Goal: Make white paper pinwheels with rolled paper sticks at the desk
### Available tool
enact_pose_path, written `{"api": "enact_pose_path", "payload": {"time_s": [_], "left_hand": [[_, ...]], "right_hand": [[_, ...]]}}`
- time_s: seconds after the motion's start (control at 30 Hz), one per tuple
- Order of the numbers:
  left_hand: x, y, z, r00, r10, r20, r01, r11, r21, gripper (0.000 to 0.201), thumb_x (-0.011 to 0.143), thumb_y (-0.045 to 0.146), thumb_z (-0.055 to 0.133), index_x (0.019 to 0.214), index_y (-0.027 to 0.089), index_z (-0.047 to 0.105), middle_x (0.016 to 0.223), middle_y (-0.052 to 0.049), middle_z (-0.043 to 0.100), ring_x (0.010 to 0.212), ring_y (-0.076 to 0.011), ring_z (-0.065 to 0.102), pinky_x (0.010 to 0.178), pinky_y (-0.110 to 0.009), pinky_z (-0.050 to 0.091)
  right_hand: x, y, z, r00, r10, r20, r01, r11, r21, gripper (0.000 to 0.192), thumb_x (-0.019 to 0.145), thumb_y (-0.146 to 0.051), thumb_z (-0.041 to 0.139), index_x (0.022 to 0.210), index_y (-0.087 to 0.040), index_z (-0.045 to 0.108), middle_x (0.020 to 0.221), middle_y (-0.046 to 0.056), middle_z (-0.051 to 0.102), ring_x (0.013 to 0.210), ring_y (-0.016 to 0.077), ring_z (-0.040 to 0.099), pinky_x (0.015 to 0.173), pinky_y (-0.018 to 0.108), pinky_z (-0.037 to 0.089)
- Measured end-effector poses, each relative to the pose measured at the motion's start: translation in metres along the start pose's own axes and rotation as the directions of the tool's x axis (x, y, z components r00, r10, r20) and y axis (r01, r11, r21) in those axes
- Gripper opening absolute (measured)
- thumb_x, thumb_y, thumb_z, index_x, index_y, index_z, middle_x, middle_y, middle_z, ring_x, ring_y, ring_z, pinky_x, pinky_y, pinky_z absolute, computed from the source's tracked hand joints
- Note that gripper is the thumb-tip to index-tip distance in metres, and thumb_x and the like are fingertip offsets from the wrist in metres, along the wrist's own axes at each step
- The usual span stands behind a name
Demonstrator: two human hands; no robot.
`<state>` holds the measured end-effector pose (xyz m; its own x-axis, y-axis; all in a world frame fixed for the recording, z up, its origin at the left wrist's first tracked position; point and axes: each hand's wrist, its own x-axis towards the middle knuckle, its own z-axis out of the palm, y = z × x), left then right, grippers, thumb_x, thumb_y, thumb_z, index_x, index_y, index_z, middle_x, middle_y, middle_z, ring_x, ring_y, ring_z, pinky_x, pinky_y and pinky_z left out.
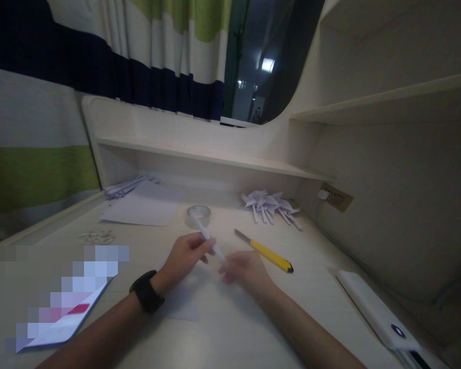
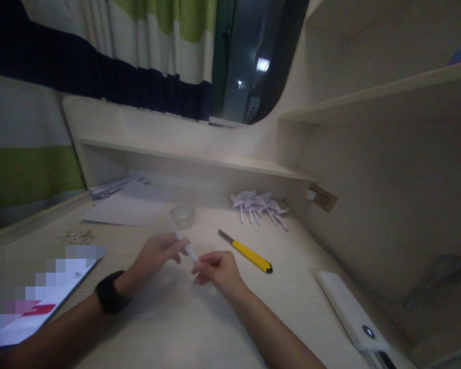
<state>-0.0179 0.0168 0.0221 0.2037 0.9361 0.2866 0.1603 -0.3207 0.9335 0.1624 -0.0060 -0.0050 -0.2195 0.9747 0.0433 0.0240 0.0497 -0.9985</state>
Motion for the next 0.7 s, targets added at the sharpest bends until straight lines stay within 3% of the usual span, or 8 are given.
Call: {"api": "enact_pose_path", "payload": {"time_s": [0.13, 0.3, 0.7], "left_hand": [[0.001, -0.006, 0.002, 0.999, 0.022, 0.024, -0.022, 0.999, 0.034, 0.031, 0.081, 0.043, 0.059, 0.071, 0.015, 0.068, 0.067, -0.004, 0.069, 0.052, -0.0136, 0.061, 0.052, -0.023, 0.050], [-0.002, -0.007, 0.004, 0.998, 0.042, 0.039, -0.046, 0.991, 0.125, 0.033, 0.083, 0.042, 0.056, 0.066, 0.016, 0.067, 0.062, -0.002, 0.066, 0.051, -0.0130, 0.060, 0.052, -0.022, 0.048], [-0.004, -0.014, 0.009, 0.991, 0.052, 0.126, -0.070, 0.987, 0.144, 0.036, 0.086, 0.044, 0.053, 0.071, 0.015, 0.067, 0.062, -0.002, 0.065, 0.051, -0.0131, 0.059, 0.050, -0.022, 0.045]], "right_hand": [[-0.003, -0.006, 0.001, 1.000, -0.010, -0.006, 0.009, 0.985, -0.170, 0.030, 0.066, -0.044, 0.072, 0.061, -0.014, 0.070, 0.051, 0.002, 0.064, 0.044, 0.0119, 0.057, 0.046, 0.022, 0.046], [-0.005, -0.004, 0.000, 0.994, -0.051, 0.098, 0.078, 0.952, -0.297, 0.033, 0.074, -0.045, 0.066, 0.066, -0.014, 0.072, 0.052, 0.003, 0.064, 0.046, 0.0129, 0.058, 0.047, 0.022, 0.044], [-0.003, 0.004, 0.000, 0.993, 0.019, 0.119, 0.005, 0.982, -0.191, 0.040, 0.066, -0.052, 0.071, 0.062, -0.012, 0.073, 0.048, 0.003, 0.063, 0.041, 0.0113, 0.056, 0.043, 0.020, 0.043]]}}
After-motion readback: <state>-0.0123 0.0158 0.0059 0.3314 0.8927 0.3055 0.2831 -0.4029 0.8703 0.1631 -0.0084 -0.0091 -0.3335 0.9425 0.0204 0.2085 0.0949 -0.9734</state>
